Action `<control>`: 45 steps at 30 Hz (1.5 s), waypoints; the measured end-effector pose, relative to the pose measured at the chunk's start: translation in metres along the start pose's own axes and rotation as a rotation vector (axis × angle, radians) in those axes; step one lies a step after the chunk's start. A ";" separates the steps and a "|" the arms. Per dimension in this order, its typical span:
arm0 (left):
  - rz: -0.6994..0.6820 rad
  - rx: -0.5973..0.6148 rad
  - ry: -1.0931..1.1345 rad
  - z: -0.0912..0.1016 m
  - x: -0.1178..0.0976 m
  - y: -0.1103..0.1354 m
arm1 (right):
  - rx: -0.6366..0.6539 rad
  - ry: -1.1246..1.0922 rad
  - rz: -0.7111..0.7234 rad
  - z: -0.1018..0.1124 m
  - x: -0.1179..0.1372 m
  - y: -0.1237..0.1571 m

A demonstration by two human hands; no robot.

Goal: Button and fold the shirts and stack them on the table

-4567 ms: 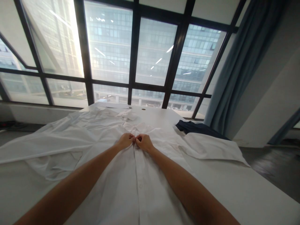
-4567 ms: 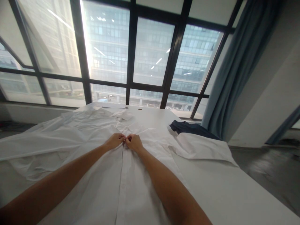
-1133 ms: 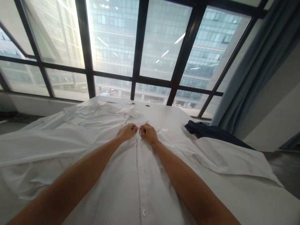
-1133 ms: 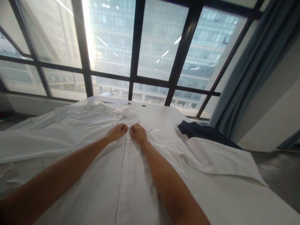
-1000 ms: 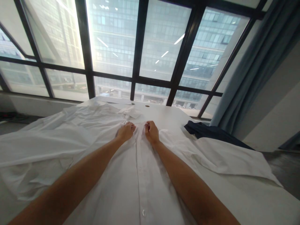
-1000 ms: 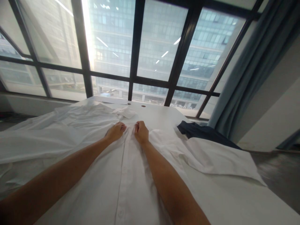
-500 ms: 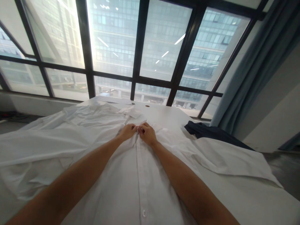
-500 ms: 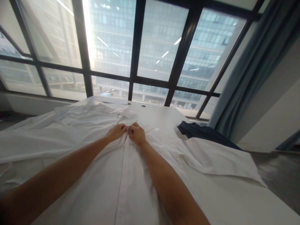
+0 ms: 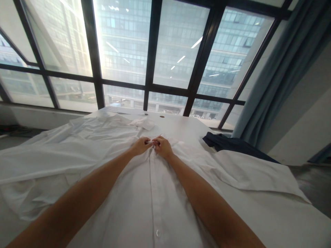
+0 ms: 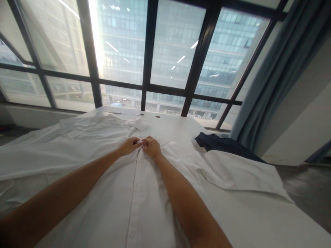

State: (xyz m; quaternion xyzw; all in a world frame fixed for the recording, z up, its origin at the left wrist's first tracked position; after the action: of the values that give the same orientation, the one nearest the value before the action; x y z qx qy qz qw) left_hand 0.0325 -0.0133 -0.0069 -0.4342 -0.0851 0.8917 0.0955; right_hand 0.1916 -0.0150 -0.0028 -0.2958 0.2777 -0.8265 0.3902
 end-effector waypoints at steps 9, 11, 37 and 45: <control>-0.162 -0.096 -0.183 -0.003 0.002 0.001 | 0.066 -0.073 -0.072 0.000 -0.011 -0.004; -0.191 -0.104 -0.192 -0.003 0.002 0.003 | 0.088 -0.057 -0.065 0.001 -0.011 -0.004; 0.023 -0.151 -0.303 0.000 -0.008 0.007 | 0.250 0.161 -0.169 0.004 0.009 -0.004; -0.044 -0.172 -0.320 0.000 -0.011 0.012 | 0.288 0.218 -0.179 0.002 0.010 -0.005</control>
State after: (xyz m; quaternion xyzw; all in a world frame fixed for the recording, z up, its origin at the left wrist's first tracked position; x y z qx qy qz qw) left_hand 0.0379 -0.0275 -0.0013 -0.2916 -0.1846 0.9364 0.0629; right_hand 0.1858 -0.0212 0.0049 -0.1692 0.1699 -0.9161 0.3212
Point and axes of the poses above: each hand's wrist, its own y-axis away from the middle knuckle, its own z-axis out of the back of the hand, x = y × z, the point moved 2 cm from there along -y, towards the middle knuckle, and after that the axes turned 14 degrees about z, right-handed, at the moved point
